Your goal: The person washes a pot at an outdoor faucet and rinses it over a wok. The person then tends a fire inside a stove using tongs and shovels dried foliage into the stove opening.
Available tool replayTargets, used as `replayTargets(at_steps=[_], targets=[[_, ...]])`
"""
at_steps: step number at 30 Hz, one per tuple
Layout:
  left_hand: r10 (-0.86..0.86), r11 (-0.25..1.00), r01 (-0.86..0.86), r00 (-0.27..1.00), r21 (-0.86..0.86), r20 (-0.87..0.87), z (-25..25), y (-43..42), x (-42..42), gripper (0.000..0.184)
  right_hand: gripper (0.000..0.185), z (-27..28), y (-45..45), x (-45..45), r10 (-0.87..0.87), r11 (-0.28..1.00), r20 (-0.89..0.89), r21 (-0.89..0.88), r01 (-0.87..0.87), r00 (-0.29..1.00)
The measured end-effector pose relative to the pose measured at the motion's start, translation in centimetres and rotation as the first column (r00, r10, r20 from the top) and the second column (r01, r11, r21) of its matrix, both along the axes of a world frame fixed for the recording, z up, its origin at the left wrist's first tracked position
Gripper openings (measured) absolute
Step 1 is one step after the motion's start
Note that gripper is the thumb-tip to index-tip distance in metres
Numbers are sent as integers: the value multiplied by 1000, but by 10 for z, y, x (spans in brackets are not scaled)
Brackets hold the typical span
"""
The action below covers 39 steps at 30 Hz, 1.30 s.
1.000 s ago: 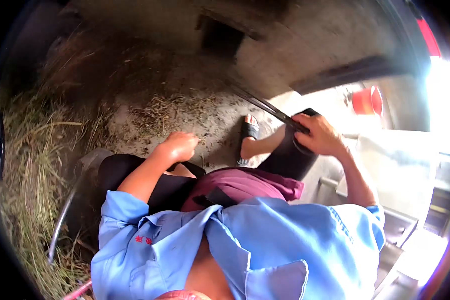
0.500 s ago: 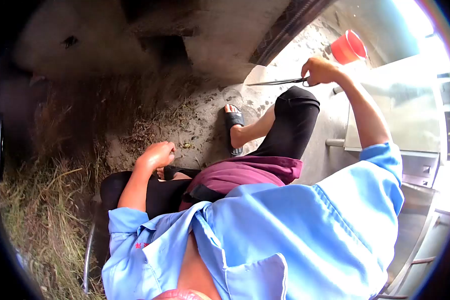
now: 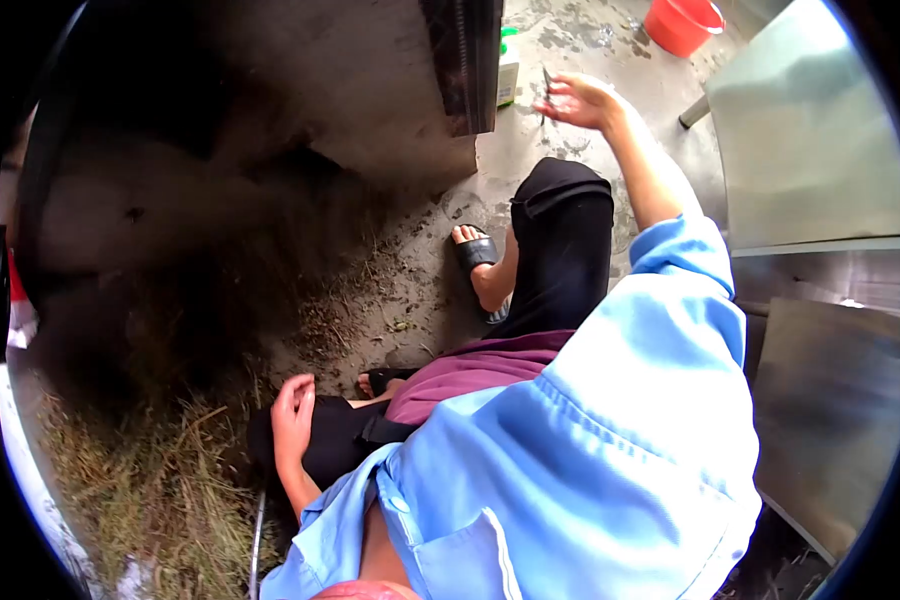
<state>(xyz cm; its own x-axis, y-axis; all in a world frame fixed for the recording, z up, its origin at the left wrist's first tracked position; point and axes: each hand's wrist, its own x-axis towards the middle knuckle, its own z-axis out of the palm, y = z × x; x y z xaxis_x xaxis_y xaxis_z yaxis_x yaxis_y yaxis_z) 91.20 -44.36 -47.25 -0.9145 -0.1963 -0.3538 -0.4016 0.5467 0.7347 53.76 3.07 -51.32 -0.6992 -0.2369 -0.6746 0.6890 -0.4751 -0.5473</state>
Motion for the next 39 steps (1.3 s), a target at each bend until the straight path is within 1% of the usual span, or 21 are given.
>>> replayTargets(at_steps=[2,4,6,7,8,11,13,17,19,21,22,23,25,27,28,30,31,32,34,37,39], targets=[[105,994,-102,992,38,-66,10,-1,18,20,29,0,-23,-12,-58,998,-115,6,59,992],[176,984,-174,980,30,-89,20,0,30,21,28,-10,-32,-36,22,997,-121,-71,-31,992],[250,968,-248,965,42,-79,25,1,38,20,23,-17,-46,-57,15,999,-289,-36,-26,957],[254,967,-252,964,35,-82,26,1,41,20,19,-17,-53,-64,-74,991,-314,84,105,947],[256,967,-255,963,29,-85,27,1,43,19,15,-19,-52,-75,-120,993,-286,-47,111,951],[269,963,-269,959,14,-85,24,3,48,18,13,-25,-52,-91,-173,975,-320,76,207,932],[274,962,-274,956,11,-105,20,0,51,18,12,-22,-56,-92,-1,954,-332,283,101,943],[303,953,-304,941,19,-151,20,2,47,19,10,-27,-67,-97,37,921,-343,376,101,938],[348,933,-360,906,-4,-240,22,2,49,18,14,-23,-77,-98,-86,850,-396,449,274,914],[426,890,-456,839,-11,-338,27,8,54,15,24,-43,-68,-116,204,798,-494,585,149,845],[363,864,-479,807,-156,-465,26,6,62,14,26,-36,-79,-120,342,699,-414,712,66,844],[307,781,-550,750,-295,-586,33,14,63,14,25,-45,-78,-125,412,676,-438,735,55,799],[435,590,-758,587,-276,-683,29,9,69,18,25,-74,-65,-132,451,705,-461,709,12,764],[527,546,-831,439,-106,-728,9,-2,91,27,25,-107,-35,-151,445,730,-434,682,-37,784],[653,519,-850,328,88,-683,-4,-10,102,32,25,-118,-11,-150,417,734,-410,678,-35,811],[797,397,-889,210,229,-566,-34,-25,121,41,26,-128,28,-141,367,716,-351,697,-21,861],[862,248,-911,53,328,-503,-60,-20,138,42,26,-141,49,-143,349,713,-329,701,-21,877],[910,116,-897,-75,425,-407,-77,-24,147,43,27,-138,70,-132,317,699,-316,715,5,894],[941,-198,-892,-288,406,-175,-87,-27,161,47,28,-135,108,-119,271,671,-285,740,31,919],[845,-405,-686,-533,605,-38,-122,-68,204,52,30,-120,133,-89,224,629,-271,774,73,936],[705,-511,-563,-706,649,-57,-119,-108,229,61,32,-104,136,-64,241,626,-277,777,69,930]])
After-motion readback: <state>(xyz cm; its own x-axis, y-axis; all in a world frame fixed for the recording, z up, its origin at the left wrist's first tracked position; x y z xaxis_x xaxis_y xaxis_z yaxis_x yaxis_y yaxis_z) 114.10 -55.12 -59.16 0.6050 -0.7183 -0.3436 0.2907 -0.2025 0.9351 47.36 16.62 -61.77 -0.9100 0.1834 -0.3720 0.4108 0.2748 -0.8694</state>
